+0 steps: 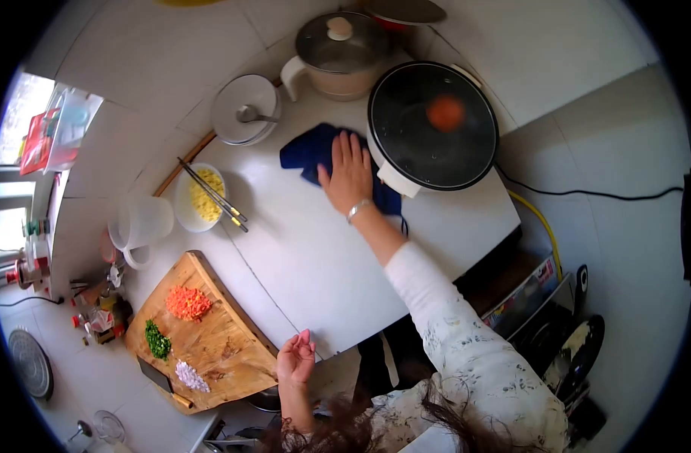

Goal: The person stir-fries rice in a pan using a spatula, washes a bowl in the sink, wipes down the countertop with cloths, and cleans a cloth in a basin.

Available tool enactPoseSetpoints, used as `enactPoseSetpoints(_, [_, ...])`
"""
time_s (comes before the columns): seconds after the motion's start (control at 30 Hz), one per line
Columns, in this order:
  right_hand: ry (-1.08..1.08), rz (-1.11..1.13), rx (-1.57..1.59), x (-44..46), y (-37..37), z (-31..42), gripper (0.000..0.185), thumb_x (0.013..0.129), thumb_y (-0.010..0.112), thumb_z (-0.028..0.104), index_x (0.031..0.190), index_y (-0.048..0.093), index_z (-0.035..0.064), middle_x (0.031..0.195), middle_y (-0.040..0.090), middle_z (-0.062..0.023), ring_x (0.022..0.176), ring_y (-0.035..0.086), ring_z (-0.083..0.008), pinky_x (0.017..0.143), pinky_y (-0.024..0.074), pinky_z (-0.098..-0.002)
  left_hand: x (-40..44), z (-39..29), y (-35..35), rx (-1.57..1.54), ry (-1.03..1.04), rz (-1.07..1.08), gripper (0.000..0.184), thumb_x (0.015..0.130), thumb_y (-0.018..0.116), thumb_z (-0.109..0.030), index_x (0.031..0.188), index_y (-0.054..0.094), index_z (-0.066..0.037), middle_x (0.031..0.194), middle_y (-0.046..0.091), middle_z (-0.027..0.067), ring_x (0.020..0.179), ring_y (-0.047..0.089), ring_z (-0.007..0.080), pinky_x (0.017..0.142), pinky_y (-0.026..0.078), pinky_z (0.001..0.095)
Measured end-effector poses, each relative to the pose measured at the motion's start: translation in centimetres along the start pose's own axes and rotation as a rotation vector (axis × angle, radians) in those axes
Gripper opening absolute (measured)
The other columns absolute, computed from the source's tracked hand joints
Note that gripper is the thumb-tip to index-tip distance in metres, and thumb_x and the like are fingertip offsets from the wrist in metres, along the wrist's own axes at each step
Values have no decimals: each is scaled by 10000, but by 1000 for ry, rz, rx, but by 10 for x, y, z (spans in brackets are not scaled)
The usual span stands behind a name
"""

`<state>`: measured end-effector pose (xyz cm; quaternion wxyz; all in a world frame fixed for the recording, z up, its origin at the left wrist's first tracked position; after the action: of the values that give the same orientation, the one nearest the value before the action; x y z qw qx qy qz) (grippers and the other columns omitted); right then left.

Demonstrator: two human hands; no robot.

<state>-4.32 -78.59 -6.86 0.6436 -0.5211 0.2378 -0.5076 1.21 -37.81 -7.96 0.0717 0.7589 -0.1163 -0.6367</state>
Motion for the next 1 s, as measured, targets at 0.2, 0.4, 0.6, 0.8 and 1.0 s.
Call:
enactPoseSetpoints(0.2, [-318,280,125,-102,-62,-44,596,808,558,349,1302,404,52,1401,341,-65,1311,263,-226,1076,198,-401,9,14,12,95,-33,49,142,866,475,-113,943,546,-17,956,638,97,924,607,196,770,429,332])
enactPoseSetpoints(0.4, [-356,330,98,-130,-79,-77,590,791,571,350,1303,419,99,1422,314,-25,1326,240,-200,1088,164,-408,-19,79,192,589,79,509,396,896,476,-302,1168,462,-15,1170,521,85,1128,455,210,973,239,331])
enactPoseSetpoints(0.6, [-376,176,43,-139,-68,-77,618,824,495,400,1350,350,108,1434,301,-31,1337,230,-208,1070,175,-449,-5,172,346,837,71,523,380,879,549,-398,910,602,-23,940,597,42,909,498,132,844,340,255])
enactPoseSetpoints(0.8, [-163,211,72,-135,-60,-60,646,785,590,313,1332,353,62,1408,325,-86,1303,286,-254,1042,247,-428,-4,174,368,1144,306,616,405,876,557,-406,894,608,-5,879,604,34,867,508,109,803,370,237])
enactPoseSetpoints(1.0, [455,-392,852,-39,-37,-58,342,821,493,32,1149,440,-51,1174,489,-232,1113,439,-374,953,334,-429,33,205,366,931,161,707,241,845,638,-216,940,593,1,866,626,40,816,560,124,739,451,269])
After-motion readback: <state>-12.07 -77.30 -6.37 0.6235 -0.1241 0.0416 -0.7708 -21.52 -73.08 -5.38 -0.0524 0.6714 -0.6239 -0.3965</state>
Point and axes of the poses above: each hand's wrist, its own x-axis towards the middle knuckle, its own y-axis out of the palm, z = x × y, the point moved 5 cm from there along x, towards the middle knuckle
